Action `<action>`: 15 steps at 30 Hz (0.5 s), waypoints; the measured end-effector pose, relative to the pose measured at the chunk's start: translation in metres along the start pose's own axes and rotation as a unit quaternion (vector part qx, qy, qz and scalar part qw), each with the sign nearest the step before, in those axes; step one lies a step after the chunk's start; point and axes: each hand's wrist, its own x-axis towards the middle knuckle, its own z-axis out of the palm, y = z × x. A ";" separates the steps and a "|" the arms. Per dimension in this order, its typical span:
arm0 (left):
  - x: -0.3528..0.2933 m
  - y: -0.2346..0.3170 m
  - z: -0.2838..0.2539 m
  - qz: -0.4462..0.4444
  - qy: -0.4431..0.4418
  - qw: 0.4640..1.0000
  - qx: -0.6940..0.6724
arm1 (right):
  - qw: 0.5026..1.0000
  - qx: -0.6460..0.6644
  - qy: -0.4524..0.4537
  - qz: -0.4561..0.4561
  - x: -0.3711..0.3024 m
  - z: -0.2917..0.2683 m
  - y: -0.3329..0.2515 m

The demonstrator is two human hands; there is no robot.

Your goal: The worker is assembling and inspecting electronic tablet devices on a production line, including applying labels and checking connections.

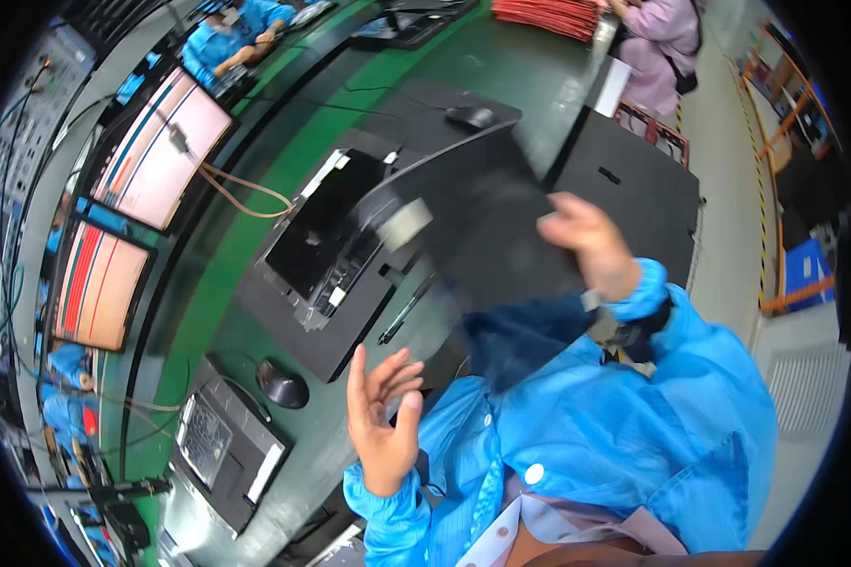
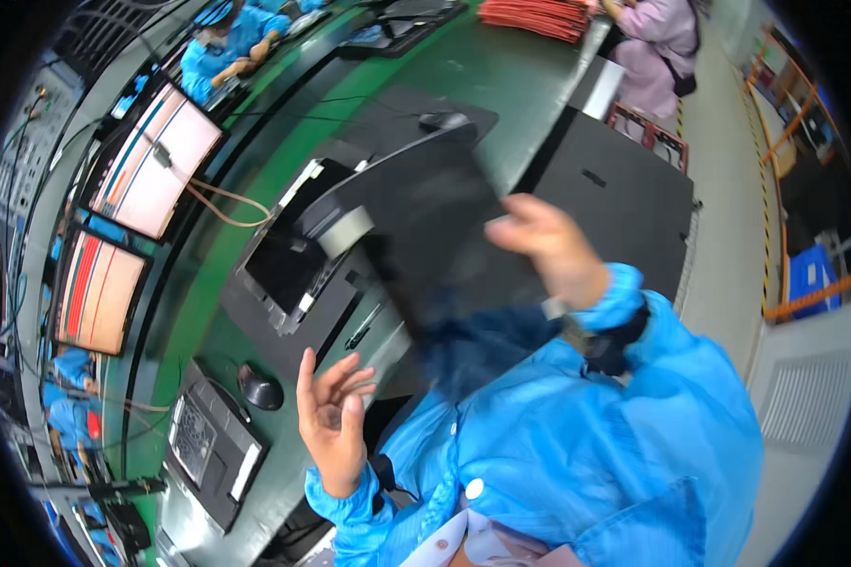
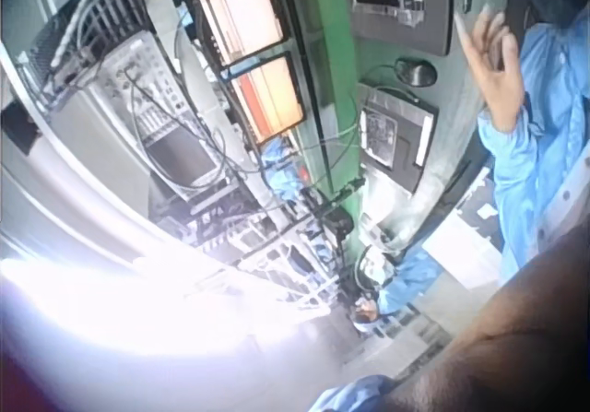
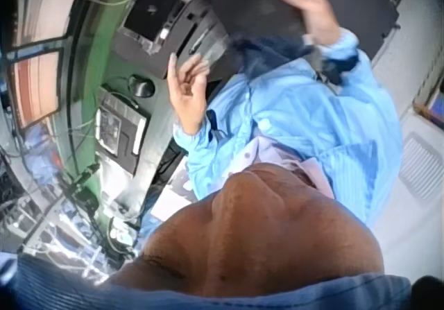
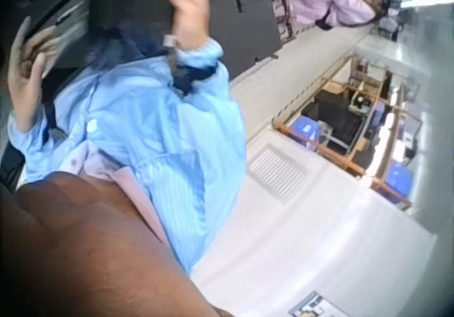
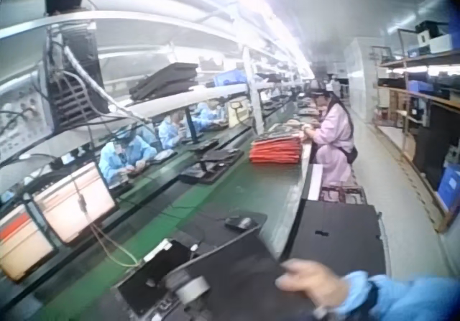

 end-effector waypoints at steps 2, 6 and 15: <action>-0.002 -0.027 -0.006 0.040 0.069 0.989 0.121 | 0.978 0.057 0.190 -0.066 -0.003 -0.070 0.008; 0.009 -0.054 0.003 0.113 0.090 0.931 0.336 | 0.942 0.120 0.299 -0.094 0.021 -0.235 0.050; 0.040 -0.081 0.016 0.143 -0.008 0.833 0.535 | 0.972 0.071 0.220 -0.040 0.075 -0.311 0.116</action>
